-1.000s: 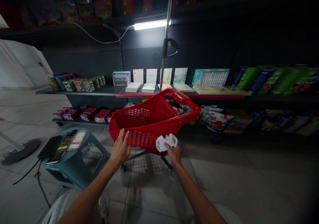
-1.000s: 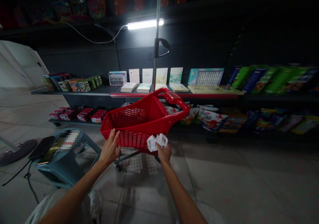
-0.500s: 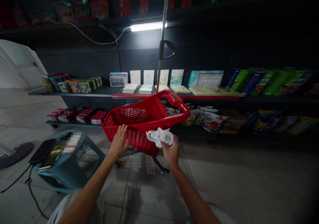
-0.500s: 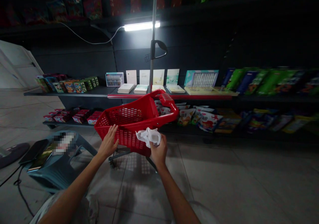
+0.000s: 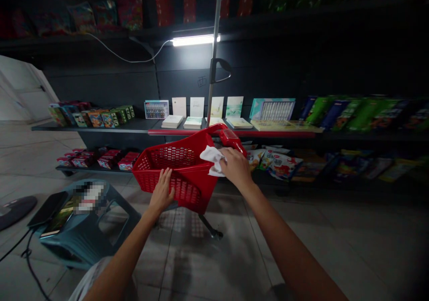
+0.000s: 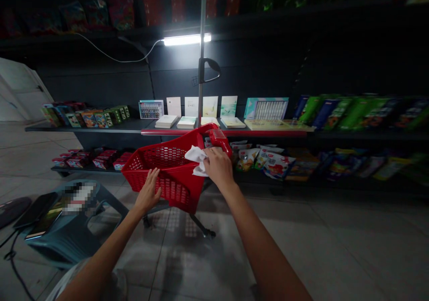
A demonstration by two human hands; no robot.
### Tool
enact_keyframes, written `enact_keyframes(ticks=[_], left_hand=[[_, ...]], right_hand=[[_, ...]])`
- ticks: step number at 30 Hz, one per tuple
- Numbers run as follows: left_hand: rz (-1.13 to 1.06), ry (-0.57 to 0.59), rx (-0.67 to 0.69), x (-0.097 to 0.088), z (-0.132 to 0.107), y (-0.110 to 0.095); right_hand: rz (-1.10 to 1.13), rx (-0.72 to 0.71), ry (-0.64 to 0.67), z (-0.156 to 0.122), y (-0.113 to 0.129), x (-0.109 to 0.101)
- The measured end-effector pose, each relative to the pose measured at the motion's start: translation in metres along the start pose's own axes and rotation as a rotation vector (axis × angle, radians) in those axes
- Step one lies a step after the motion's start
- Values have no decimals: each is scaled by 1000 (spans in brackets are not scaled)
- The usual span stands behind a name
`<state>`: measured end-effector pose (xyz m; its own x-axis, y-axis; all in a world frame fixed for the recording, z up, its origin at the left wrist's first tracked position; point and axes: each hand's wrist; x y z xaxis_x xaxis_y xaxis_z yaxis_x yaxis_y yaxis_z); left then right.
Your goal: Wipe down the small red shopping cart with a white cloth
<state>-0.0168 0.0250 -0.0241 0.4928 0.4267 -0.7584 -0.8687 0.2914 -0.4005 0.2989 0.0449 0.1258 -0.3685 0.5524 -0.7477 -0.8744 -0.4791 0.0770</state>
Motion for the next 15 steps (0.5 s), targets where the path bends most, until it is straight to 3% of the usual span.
enact_keyframes(ticks=[3,6,12,15], left_hand=[[32,-6,-28,1,-1,-1],[56,-17,-72,1,-3,-3],[62,-28,-166,0,-11,-9],[22,-53,-100,-3,-18,-22]], right_hand=[[-127,72,178,10,13,-3],[-169,77,264,10,25,-9],[-111,-45,315,-3,54,-29],[-61,-66,326,-8,76,-35]])
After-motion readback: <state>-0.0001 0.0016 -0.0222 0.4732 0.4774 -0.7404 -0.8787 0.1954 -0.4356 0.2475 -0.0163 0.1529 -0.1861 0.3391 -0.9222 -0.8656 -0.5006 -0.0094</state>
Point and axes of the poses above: each hand's wrist, its own z-axis towards the middle knuckle, its own x-axis out of the palm, y = z × x, and after that the axes turned 8 degrees about -x, right-handed
